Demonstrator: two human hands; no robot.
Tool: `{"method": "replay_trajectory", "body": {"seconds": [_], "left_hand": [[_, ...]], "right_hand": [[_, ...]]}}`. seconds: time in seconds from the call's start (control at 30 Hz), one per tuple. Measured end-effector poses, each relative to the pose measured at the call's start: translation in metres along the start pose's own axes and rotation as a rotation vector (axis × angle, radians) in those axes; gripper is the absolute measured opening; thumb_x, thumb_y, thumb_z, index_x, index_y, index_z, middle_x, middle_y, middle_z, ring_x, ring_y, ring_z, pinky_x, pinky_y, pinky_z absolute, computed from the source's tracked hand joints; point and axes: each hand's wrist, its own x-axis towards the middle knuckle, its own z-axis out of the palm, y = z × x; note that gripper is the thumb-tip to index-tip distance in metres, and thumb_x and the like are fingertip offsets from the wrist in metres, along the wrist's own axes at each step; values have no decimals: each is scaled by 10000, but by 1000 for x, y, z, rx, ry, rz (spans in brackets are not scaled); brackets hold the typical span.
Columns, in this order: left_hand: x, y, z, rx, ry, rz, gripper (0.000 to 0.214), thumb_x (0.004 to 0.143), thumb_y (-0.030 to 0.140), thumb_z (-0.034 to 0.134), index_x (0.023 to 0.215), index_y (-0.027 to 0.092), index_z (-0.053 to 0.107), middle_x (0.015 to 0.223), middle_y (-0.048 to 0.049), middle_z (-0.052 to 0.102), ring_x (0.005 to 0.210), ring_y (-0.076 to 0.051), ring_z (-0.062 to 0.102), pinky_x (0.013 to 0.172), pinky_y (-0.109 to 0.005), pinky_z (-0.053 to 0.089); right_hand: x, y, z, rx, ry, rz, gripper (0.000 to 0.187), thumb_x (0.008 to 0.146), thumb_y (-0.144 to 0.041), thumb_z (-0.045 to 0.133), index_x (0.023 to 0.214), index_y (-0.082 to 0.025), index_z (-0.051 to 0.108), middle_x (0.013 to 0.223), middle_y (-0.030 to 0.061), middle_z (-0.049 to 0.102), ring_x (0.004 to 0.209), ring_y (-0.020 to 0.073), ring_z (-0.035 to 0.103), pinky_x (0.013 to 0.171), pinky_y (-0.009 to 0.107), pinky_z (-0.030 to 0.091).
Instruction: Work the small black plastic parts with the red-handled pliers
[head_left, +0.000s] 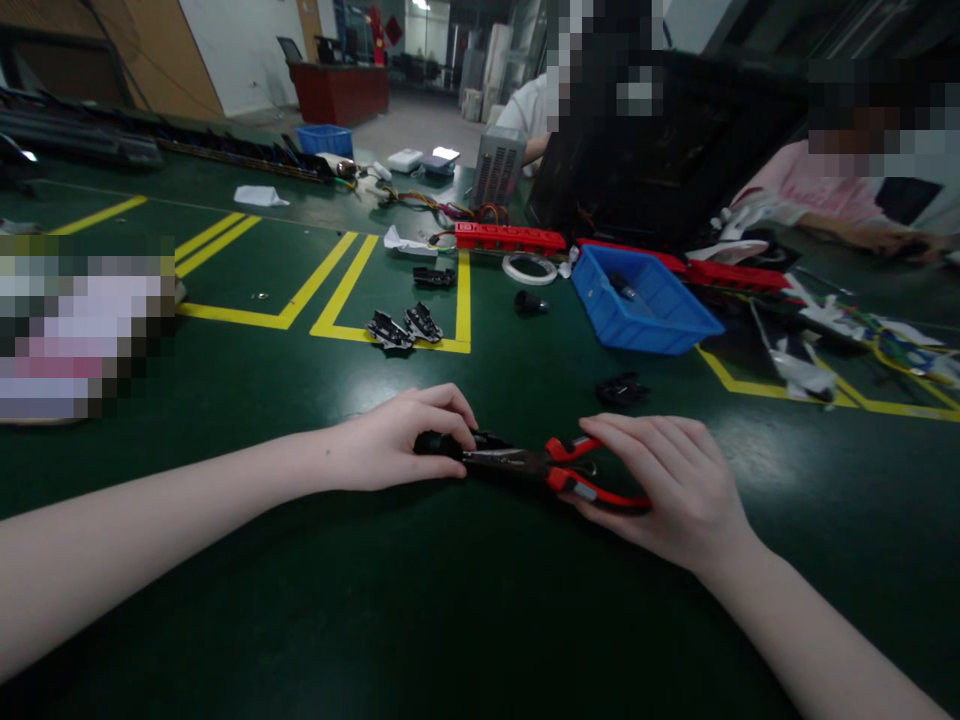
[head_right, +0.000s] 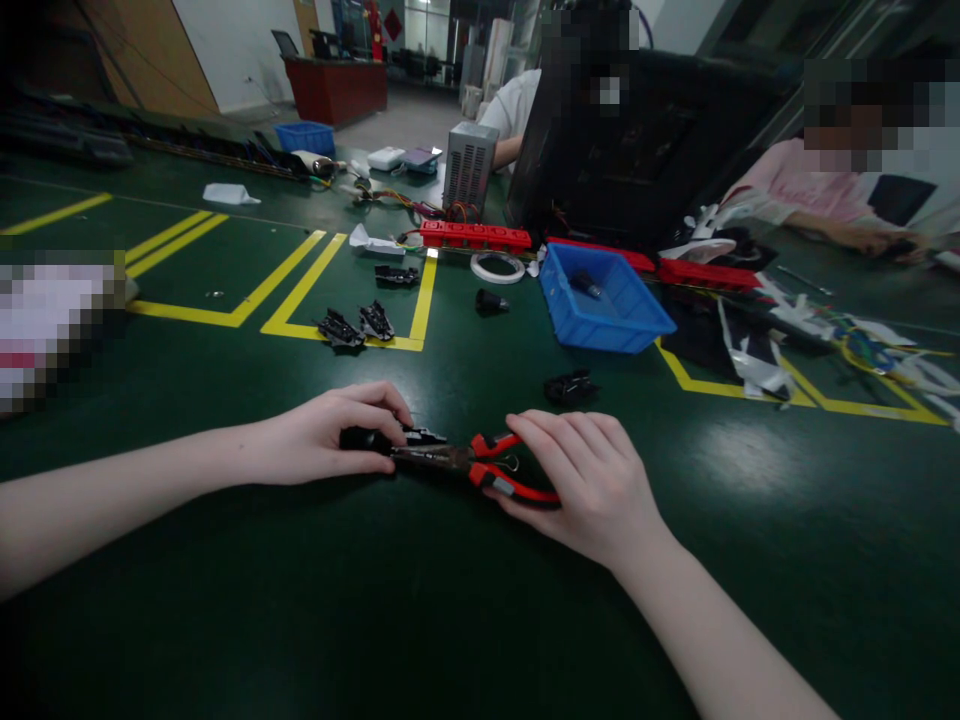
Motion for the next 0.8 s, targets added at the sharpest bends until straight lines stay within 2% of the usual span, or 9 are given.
{"method": "replay_trajectory", "body": {"seconds": [0.23,0.4,0.57,0.8], "left_hand": [[0,-2,-2,12,-11,56,136,880,178,680,1015,192,692,1189,-60,569,1091,-215,577,948,-360,491],[0,-4,-1,32,-6,52,136,892,208,674,1026,188,688,1188,-62,559,1088,-211,575,951,-363,489],[1,-4,0,12,14,37,125,886,240,679,998,188,693,1166,-64,565,1071,-218,579,943,-376,496],[2,0,0,19,8,20,119,869,226,685,978,177,688,1154,-66,579,1051,-217,589,935,-382,498]], "right_hand": [[0,-1,-1,-76,11,-16,430,857,-308,679,1215,-110,550,1042,151,702,895,260,664,777,392,438],[0,-1,0,-74,19,-8,447,855,-314,683,1230,-112,547,1047,148,696,899,261,657,807,407,425],[0,-1,0,-93,-21,4,455,868,-322,660,1275,-161,538,1095,135,682,942,274,638,829,421,415],[0,-2,2,-63,-40,45,497,838,-360,679,1275,-168,539,1197,148,649,1037,304,609,854,432,425]]}}
